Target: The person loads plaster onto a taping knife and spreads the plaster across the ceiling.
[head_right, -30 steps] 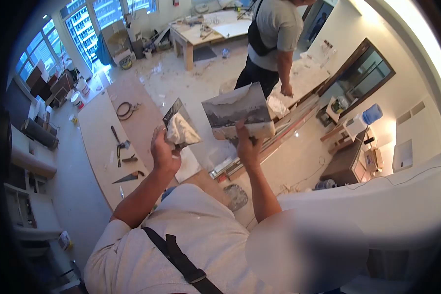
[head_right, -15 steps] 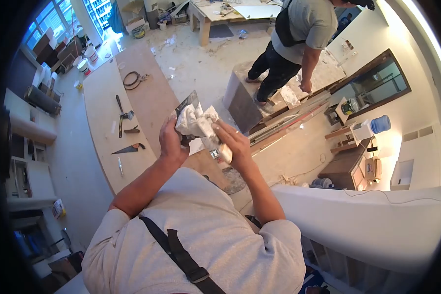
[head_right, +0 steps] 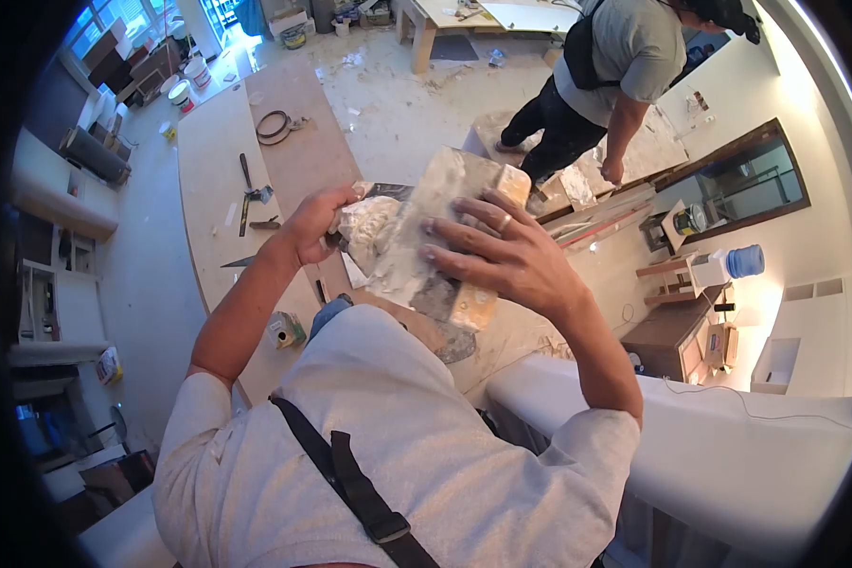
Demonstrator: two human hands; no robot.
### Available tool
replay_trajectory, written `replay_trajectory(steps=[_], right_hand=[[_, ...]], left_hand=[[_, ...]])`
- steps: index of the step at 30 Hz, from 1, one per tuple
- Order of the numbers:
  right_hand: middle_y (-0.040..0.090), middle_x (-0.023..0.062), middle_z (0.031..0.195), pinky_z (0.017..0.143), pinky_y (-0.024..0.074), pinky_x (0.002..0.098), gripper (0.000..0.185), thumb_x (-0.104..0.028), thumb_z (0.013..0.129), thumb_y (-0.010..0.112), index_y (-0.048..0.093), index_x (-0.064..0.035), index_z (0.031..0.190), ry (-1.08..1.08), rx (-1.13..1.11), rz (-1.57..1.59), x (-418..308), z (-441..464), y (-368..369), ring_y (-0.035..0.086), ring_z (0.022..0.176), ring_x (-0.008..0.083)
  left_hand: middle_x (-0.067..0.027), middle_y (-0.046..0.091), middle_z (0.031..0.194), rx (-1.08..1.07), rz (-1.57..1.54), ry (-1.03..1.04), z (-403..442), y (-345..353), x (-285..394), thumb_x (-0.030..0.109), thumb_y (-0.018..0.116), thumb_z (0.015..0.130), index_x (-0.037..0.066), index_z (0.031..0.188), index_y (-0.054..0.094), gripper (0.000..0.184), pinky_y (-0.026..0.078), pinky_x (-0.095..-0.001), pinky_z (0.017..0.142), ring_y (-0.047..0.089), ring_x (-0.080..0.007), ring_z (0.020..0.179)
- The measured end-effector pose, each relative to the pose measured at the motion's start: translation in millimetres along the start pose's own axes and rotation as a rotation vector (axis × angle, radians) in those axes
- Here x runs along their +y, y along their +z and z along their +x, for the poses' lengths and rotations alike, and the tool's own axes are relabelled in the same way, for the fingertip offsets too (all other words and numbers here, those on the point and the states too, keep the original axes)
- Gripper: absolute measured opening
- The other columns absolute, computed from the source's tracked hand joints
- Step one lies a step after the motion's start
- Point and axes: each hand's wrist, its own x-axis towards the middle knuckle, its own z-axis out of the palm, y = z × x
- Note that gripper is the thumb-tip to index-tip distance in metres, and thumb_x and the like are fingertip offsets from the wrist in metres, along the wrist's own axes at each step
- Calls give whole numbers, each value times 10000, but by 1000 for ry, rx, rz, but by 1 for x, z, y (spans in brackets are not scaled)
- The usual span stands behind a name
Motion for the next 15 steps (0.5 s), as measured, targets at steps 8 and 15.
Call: replay_trajectory(steps=[8,15], right_hand=[[555,-3,1295,949,428,363,451,-155,771,587,569,-204,1219,-76,-198,54,2,5,16,541,1033,227],[667,61,1079,822,473,332,479,-99,697,693,612,-109,1169,43,151,385,32,-5,21,607,906,216]], left_hand=[[-84,624,973,-16,16,-59,0,7,4,142,432,929,16,1090,528,225,561,-321,693,660,-179,814],[-94,651,968,66,-152,34,5,-33,-13,233,455,937,37,1050,581,259,562,-339,736,663,-175,822]])
